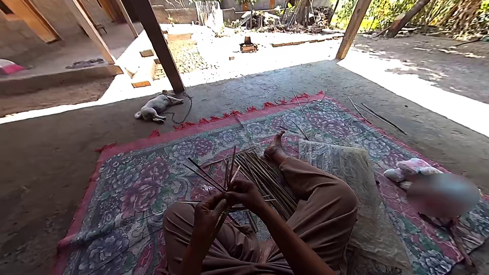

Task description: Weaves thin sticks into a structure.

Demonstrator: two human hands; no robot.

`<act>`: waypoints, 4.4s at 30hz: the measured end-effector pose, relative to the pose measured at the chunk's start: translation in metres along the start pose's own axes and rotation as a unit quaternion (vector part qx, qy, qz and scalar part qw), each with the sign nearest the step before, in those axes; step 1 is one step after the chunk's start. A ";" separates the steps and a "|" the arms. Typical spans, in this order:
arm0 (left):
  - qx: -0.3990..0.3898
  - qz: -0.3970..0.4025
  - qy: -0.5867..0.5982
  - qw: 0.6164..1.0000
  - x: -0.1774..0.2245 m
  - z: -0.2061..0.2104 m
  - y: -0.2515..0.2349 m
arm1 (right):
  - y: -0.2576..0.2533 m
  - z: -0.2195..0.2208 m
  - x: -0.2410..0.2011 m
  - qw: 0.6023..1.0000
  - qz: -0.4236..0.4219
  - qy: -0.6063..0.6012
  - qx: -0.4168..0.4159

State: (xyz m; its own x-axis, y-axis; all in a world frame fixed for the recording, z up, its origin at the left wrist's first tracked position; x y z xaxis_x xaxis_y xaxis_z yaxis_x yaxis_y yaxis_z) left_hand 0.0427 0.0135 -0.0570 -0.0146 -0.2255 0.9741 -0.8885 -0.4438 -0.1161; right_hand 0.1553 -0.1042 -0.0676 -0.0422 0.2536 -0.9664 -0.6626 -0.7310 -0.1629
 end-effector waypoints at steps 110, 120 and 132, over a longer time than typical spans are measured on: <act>0.036 -0.127 0.135 0.982 0.015 0.024 -0.014 | 0.004 -0.019 -0.032 0.999 0.001 0.047 -0.020; 0.043 0.022 -0.087 0.995 0.023 0.010 -0.016 | 0.005 -0.016 -0.028 0.998 0.032 -0.060 -0.007; -0.035 -0.146 0.080 0.986 0.025 0.022 -0.014 | 0.003 -0.018 -0.027 0.997 0.026 0.070 -0.025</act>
State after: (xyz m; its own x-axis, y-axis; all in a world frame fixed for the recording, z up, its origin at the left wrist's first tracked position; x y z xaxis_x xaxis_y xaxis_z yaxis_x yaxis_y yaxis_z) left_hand 0.0647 -0.0052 -0.0349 0.1787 0.0442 0.9829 -0.8951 -0.4074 0.1810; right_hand 0.1673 -0.1248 -0.0453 0.0321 0.1259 -0.9915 -0.6246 -0.7719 -0.1182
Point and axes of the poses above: each hand's wrist, its own y-axis away from the middle knuckle, its own z-axis out of the palm, x = y × z, the point moved 3 cm from there along -y, towards the middle knuckle, and after that the axes turned 7 degrees about -y, right-handed, at the moved point
